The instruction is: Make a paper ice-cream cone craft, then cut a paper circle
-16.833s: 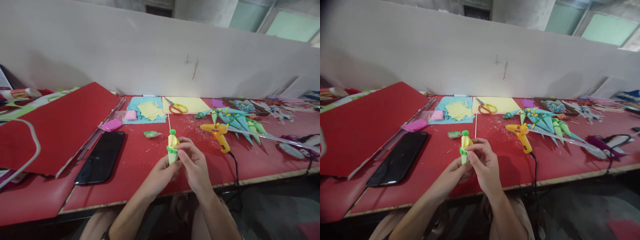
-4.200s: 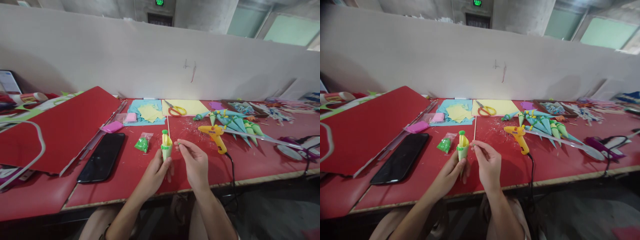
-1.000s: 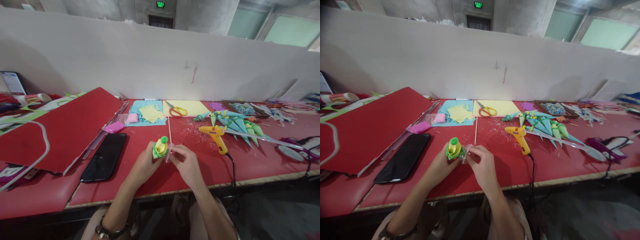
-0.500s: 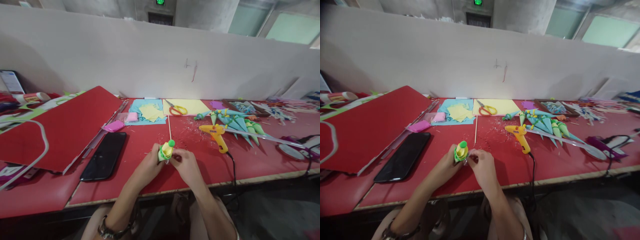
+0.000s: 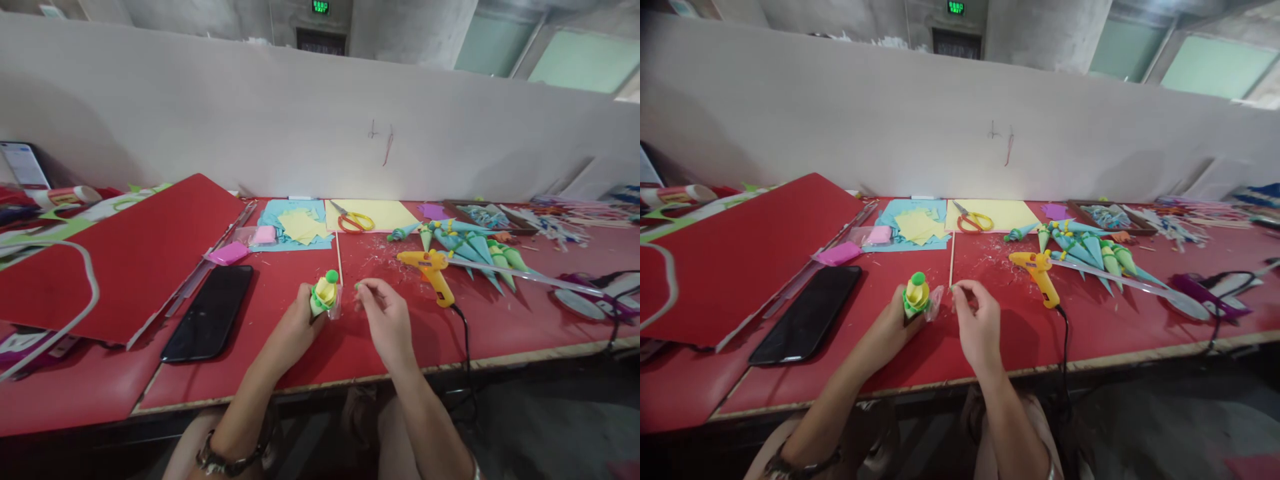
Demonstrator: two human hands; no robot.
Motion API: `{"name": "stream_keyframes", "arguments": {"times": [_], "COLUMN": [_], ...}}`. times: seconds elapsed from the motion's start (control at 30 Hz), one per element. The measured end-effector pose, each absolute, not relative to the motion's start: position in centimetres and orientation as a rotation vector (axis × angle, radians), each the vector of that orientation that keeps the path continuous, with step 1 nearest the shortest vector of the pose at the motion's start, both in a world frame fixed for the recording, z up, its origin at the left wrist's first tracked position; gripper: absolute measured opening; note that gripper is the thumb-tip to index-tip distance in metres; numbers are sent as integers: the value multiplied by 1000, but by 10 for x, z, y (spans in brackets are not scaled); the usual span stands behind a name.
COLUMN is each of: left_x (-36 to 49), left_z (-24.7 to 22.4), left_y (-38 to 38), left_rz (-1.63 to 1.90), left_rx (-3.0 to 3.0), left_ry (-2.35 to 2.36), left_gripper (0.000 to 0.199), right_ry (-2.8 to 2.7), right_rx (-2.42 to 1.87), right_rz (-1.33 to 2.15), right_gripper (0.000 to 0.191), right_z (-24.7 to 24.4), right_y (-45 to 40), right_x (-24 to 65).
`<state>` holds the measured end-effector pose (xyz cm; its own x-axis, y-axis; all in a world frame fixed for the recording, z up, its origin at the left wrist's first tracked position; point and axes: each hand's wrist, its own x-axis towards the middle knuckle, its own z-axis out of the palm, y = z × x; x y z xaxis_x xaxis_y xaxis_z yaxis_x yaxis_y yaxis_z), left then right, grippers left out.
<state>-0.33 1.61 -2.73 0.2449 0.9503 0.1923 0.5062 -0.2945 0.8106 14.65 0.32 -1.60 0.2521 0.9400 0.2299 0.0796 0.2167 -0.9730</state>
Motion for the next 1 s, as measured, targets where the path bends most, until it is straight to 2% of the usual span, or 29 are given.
{"name": "stream_keyframes", "arguments": {"times": [0.27, 0.47, 0.7, 1.0], "left_x": [-3, -3, -1, 1], "left_z": [-25, -21, -14, -14], "left_y": [17, 21, 18, 15], "left_rz": [1072, 1232, 1230, 1248], "left_rx": [1867, 1646, 1527, 1436], "left_ry": [1470, 1644, 1607, 1519], "left_gripper": [16, 13, 13, 15], "right_ry": [-850, -857, -823, -911], "right_rx": [-943, -914, -899, -954], "right_rz": [1194, 1245, 1272, 1266], "right_gripper": [7, 7, 19, 19], "right_z": [-18, -15, -15, -14], "right_y": [4, 2, 1, 0], "right_x": [142, 141, 140, 140]}}
